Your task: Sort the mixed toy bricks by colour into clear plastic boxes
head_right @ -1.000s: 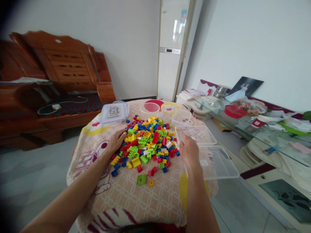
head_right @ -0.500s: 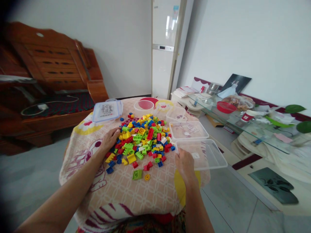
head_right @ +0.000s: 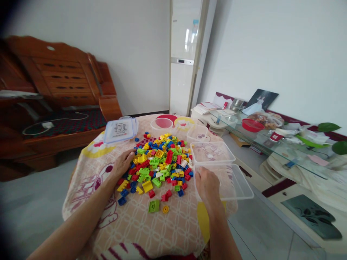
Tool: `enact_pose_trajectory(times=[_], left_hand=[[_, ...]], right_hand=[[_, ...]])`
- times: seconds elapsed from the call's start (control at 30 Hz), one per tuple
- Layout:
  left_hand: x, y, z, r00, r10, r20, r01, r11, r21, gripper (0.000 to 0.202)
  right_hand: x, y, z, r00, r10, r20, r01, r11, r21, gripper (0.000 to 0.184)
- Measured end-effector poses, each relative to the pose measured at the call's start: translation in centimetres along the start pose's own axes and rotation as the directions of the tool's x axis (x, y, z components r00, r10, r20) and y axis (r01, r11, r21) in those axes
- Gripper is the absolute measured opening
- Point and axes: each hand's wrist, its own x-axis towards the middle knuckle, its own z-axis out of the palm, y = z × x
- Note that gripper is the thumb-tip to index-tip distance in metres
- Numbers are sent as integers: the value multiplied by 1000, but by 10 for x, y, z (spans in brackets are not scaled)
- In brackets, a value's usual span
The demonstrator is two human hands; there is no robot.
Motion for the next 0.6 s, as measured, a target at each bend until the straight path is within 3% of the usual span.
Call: enact_pose_trajectory(times=[0.1, 0.2, 0.4, 0.6], left_hand=[[-2, -3, 1, 1000, 13, -11, -13, 1000, -15, 57], [-3, -6, 2, 1000, 16, -16, -16, 999, -37, 57], [-5, -8, 4, 999, 20, -26, -22, 996, -83, 62], [-8, -5, 3, 1000, 9, -21, -11, 996, -88, 60]], right_hand=[[34, 1, -13, 991, -86, -98, 88, 996, 8, 28], [82, -8, -20, 977, -197, -77, 195, 980, -28, 31], [160, -38, -11, 910, -369, 188, 404, 891, -207, 38], [186, -51, 3, 889, -311, 337, 409, 870, -276, 41]])
